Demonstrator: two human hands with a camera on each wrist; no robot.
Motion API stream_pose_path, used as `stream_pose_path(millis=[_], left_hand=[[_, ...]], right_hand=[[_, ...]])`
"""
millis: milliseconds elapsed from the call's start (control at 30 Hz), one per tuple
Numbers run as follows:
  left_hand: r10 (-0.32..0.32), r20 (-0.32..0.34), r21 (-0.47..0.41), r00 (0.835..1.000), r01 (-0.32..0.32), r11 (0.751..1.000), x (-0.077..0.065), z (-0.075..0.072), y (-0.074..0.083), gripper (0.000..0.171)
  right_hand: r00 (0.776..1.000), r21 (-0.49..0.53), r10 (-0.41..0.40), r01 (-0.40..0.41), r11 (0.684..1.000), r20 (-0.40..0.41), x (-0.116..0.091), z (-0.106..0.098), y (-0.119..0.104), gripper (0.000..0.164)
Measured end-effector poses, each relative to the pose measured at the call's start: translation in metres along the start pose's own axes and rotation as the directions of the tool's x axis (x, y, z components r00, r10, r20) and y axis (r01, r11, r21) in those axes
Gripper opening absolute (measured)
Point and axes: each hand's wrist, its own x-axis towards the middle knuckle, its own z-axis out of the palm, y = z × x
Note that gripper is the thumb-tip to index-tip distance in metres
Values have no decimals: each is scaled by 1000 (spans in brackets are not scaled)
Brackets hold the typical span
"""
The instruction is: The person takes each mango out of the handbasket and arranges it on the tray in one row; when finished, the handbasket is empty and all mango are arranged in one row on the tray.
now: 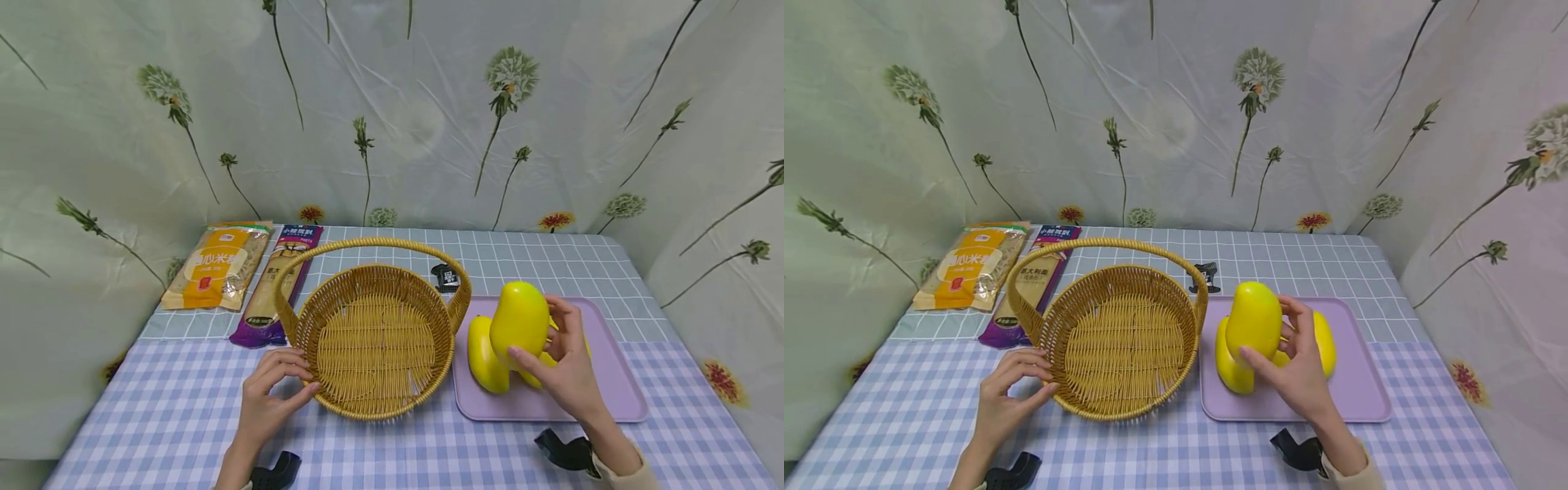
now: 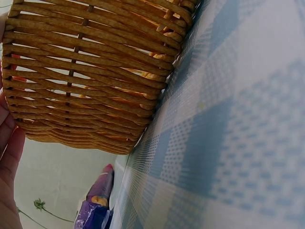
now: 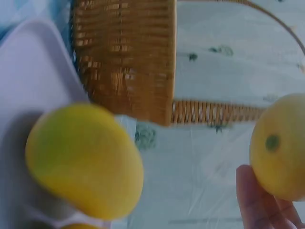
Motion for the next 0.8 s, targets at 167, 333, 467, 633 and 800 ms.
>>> stream_pose_path(millis=[167, 333, 467, 633, 800], left_hand=[[-9, 1, 7, 1000, 9, 1000, 0, 0, 0, 18], [-7, 1, 7, 1000, 7, 1000, 0, 0, 1, 19], [-1, -1, 6, 1000, 1, 1000, 1, 0, 0, 19], [-1, -1, 3, 1000, 1, 1000, 1, 0, 0, 19], [2, -2, -1, 1000, -2, 1000, 1, 0, 0, 19]], right_hand=[[996, 7, 44, -44, 999, -76, 1, -25, 19, 81], [985, -11, 77, -80, 997, -156, -2, -56, 59, 80], [965, -109, 119, -148, 983, -236, -3, -71, 67, 77], [934, -263, 147, -239, 935, -327, -7, -91, 81, 75], [885, -255, 209, -334, 907, -417, -9, -105, 83, 70]])
